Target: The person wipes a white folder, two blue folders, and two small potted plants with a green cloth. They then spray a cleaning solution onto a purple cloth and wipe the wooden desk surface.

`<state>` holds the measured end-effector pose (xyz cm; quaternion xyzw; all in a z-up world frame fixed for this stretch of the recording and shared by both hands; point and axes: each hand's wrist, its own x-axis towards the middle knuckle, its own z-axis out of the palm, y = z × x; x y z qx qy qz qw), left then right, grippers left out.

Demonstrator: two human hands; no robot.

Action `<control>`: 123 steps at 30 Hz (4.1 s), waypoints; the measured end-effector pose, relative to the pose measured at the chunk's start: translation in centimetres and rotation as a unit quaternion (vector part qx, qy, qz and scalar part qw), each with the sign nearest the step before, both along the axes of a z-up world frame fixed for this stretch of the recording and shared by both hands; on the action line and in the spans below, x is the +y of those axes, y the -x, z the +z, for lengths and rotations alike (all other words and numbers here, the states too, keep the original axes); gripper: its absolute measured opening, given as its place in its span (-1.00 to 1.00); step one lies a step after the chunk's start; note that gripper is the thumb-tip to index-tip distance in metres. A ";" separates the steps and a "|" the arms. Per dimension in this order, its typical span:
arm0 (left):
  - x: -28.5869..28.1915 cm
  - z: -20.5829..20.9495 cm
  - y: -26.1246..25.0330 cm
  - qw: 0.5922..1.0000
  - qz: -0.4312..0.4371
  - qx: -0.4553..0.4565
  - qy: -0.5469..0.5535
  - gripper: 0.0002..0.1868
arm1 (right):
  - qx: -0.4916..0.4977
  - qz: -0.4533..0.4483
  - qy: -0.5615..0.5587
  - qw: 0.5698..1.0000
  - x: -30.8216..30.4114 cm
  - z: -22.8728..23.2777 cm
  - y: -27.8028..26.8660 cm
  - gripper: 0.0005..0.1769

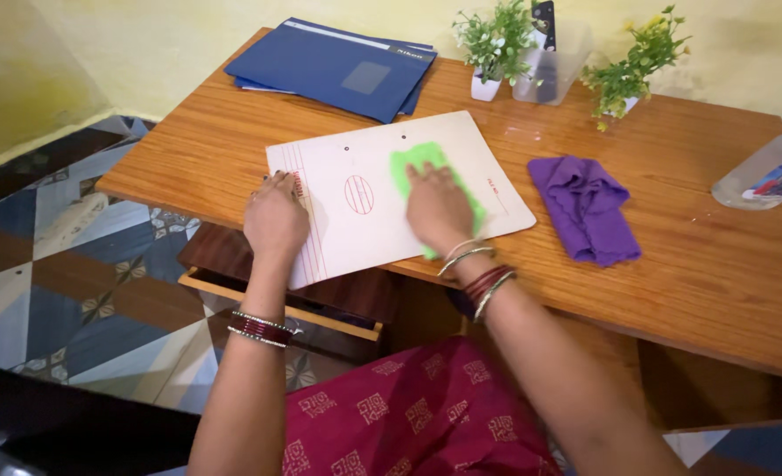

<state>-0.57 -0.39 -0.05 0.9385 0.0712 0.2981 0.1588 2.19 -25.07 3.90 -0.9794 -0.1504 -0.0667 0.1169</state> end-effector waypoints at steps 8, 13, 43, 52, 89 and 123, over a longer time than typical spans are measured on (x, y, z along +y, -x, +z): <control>0.1 0.2 -0.2 1.000 0.007 0.022 0.007 -0.58 | 0.019 0.108 -0.003 0.994 7.9 0.7 3.0 -0.32; 0.5 0.3 0.1 1.000 -0.005 0.026 0.000 -0.61 | -0.083 0.068 0.025 0.994 3.5 0.0 -4.5 -0.44; 0.7 1.2 1.3 0.999 -0.018 0.003 0.049 -0.56 | 0.046 0.514 -0.008 0.856 2.3 0.4 -3.1 -0.50; 0.9 0.5 1.4 0.999 -0.028 -0.014 0.039 -0.55 | 0.058 0.295 -0.020 0.954 -8.2 1.2 -5.6 -0.47; -3.8 -1.0 7.6 0.864 0.114 0.001 0.490 -0.59 | -0.043 0.003 -0.033 0.999 -4.3 0.0 -11.7 -0.42; -1.7 -0.7 7.4 0.579 -0.212 -0.015 0.787 -0.45 | -0.403 0.237 -0.145 0.872 3.6 5.5 6.5 -0.43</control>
